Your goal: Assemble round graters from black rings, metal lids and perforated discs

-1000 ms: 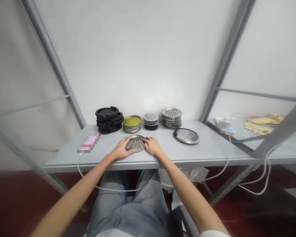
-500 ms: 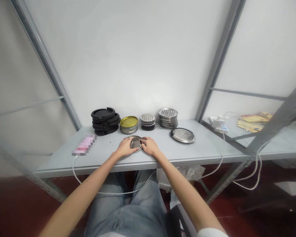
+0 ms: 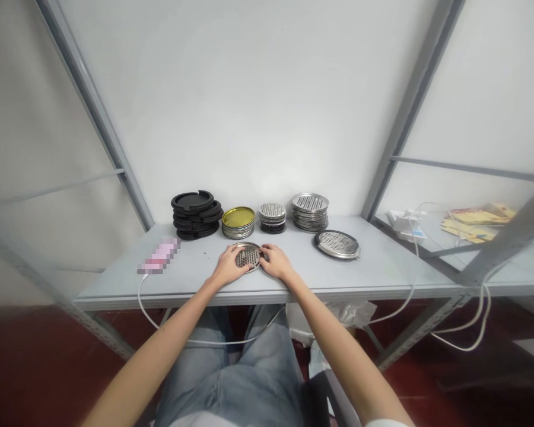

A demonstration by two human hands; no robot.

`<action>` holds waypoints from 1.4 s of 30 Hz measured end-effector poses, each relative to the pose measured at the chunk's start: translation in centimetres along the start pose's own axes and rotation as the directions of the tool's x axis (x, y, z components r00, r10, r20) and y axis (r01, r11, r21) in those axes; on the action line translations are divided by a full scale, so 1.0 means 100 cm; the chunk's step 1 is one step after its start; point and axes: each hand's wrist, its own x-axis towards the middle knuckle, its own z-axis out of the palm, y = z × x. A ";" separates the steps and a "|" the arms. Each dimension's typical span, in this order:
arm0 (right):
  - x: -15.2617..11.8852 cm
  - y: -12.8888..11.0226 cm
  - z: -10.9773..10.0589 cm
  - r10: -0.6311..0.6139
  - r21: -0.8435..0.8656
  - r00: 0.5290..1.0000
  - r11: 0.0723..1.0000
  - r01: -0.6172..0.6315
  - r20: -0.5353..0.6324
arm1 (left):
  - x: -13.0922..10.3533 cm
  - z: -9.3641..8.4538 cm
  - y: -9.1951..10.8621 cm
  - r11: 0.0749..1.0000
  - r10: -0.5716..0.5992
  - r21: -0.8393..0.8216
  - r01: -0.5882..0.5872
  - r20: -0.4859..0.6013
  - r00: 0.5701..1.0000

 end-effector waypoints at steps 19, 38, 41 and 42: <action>0.002 0.005 0.003 -0.024 0.051 1.000 0.998 0.025 -0.012 | -0.002 0.001 -0.003 0.999 -0.027 -0.035 0.027 -0.010 1.000; 0.030 0.014 0.014 0.248 0.414 0.969 0.883 -0.222 -0.009 | -0.004 0.001 -0.003 0.999 -0.004 -0.031 0.005 0.044 0.999; 0.036 0.013 0.013 0.302 0.602 0.953 0.758 -0.251 0.017 | -0.005 0.000 -0.003 0.996 0.001 -0.084 -0.001 -0.001 1.000; 0.037 0.013 0.013 0.305 0.651 0.952 0.715 -0.255 0.037 | -0.005 0.000 -0.003 0.995 0.010 -0.103 -0.011 -0.015 1.000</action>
